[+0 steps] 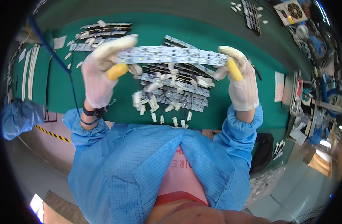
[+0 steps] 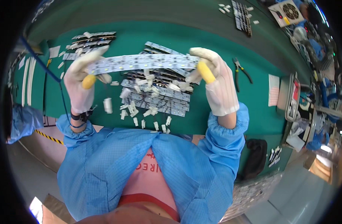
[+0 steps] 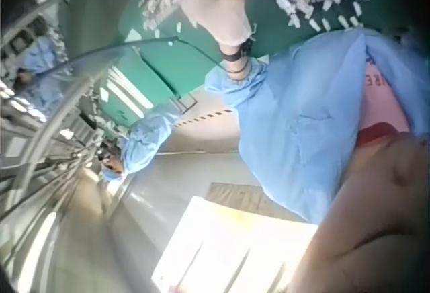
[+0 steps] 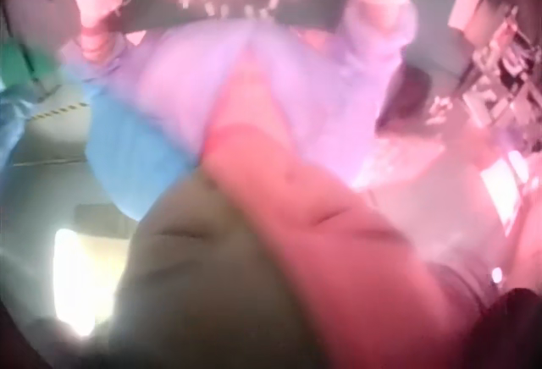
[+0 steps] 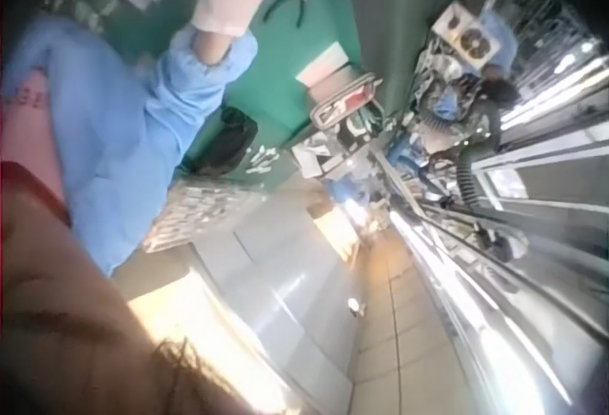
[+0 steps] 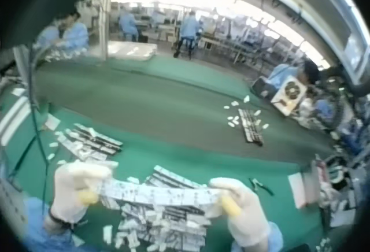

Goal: Inspecting and assembling electronic components onto circuit board strips at a manufacturing station.

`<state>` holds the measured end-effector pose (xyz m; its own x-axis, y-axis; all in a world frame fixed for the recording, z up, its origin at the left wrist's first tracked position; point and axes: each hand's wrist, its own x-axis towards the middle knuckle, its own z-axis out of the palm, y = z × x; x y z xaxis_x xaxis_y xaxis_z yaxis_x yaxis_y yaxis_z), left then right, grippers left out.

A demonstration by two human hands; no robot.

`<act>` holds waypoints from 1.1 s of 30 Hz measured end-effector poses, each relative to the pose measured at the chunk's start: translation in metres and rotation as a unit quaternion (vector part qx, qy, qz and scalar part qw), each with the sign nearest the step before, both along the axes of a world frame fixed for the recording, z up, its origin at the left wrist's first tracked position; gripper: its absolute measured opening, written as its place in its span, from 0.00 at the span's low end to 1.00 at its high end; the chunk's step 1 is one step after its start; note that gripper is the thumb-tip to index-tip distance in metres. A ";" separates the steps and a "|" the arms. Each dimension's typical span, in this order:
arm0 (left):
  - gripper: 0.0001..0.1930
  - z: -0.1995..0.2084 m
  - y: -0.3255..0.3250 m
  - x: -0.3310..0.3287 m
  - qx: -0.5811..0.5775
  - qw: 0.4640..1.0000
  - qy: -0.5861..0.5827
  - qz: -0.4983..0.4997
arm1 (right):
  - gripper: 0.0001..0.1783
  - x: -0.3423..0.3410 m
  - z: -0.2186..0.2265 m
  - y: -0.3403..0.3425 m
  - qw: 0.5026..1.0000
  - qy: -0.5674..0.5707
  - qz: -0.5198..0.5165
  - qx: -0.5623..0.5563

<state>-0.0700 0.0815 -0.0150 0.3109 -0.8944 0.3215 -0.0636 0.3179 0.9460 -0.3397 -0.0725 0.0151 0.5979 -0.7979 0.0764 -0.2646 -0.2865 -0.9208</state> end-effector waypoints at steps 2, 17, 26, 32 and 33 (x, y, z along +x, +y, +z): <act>0.14 0.006 0.000 0.003 0.053 0.993 -0.095 0.042 | 0.23 -0.009 -0.017 -0.009 0.999 -0.027 0.020 0.012; 0.13 -0.004 -0.011 0.007 0.131 0.968 -0.133 0.171 | 0.21 -0.013 -0.002 0.009 0.977 -0.120 0.056 0.169; 0.18 0.002 -0.015 0.012 0.134 0.962 -0.207 0.121 | 0.17 -0.011 -0.018 -0.001 0.926 -0.244 0.050 0.283; 0.19 -0.009 -0.018 0.014 0.069 0.997 -0.015 -0.010 | 0.24 0.001 -0.003 0.009 0.956 -0.174 0.047 0.233; 0.18 -0.009 -0.022 0.025 0.115 0.982 -0.151 0.013 | 0.25 0.000 -0.002 0.009 0.961 -0.174 0.042 0.211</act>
